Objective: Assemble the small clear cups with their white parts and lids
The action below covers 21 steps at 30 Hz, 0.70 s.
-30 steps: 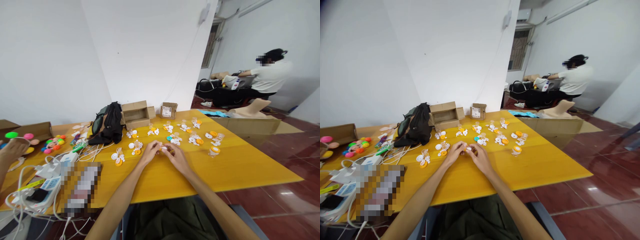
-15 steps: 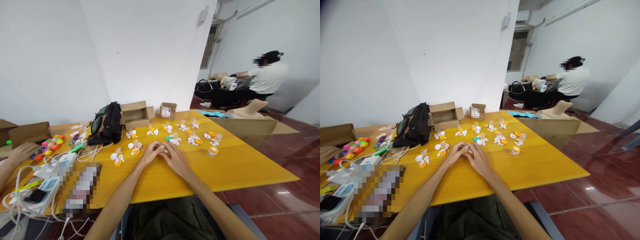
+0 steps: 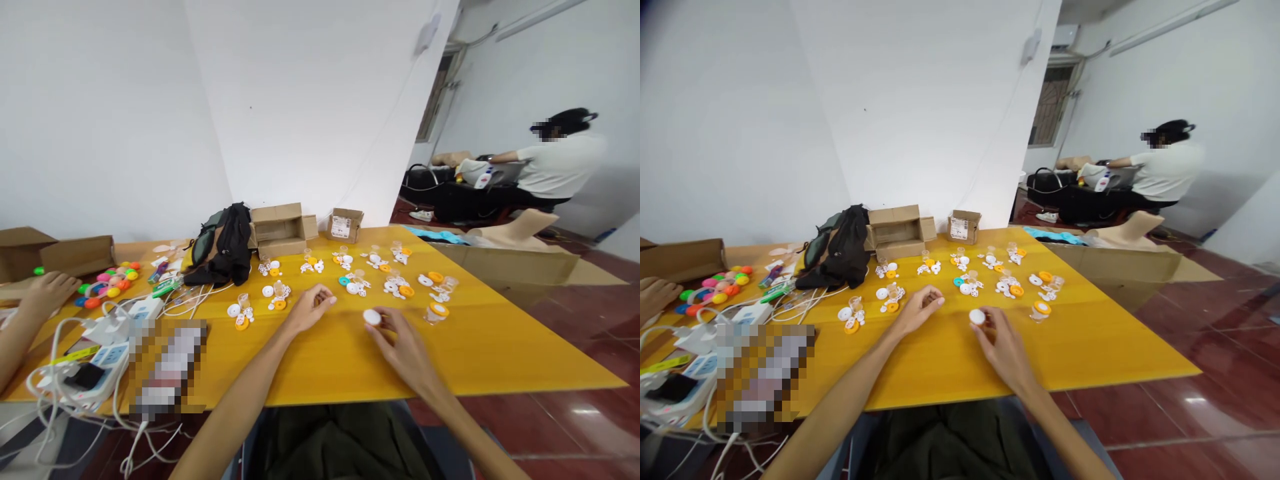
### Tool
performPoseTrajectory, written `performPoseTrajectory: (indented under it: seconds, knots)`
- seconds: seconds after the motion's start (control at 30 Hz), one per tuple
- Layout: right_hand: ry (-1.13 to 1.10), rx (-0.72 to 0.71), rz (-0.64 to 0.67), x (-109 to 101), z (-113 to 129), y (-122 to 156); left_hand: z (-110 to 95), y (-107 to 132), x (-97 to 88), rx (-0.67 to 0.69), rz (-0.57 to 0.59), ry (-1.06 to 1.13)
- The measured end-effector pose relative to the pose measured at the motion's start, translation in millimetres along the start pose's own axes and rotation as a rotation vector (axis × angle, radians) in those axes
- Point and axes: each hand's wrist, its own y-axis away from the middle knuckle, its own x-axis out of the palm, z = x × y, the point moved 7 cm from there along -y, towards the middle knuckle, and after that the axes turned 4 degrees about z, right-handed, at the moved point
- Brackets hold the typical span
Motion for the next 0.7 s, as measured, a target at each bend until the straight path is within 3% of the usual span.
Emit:
performPoseTrajectory:
  seconds: [0.2,0.3,0.43,0.53,0.6,0.7]
  knots:
    - [0.069,0.114,-0.217,-66.2,-26.7,16.9,-19.5,9.5,-28.1,0.112,-0.268,-0.595]
    - [0.144,0.240,-0.258,-91.3,-42.5,16.9,-23.0,15.4,-48.0,0.065,-0.439,-0.732]
    - [0.246,0.366,-0.268,-108.3,-67.6,13.1,-11.9,20.5,-74.1,-0.110,-0.623,-0.680]
    - [0.263,0.363,-0.254,-109.4,-80.9,10.1,5.1,23.1,-89.6,-0.234,-0.721,-0.515]
    - [0.298,0.319,-0.270,-109.7,-80.3,9.7,18.3,25.3,-97.3,-0.303,-0.774,-0.386]
    - [0.437,0.181,-0.342,-109.7,-59.4,11.6,35.0,28.5,-103.9,-0.364,-0.826,-0.228]
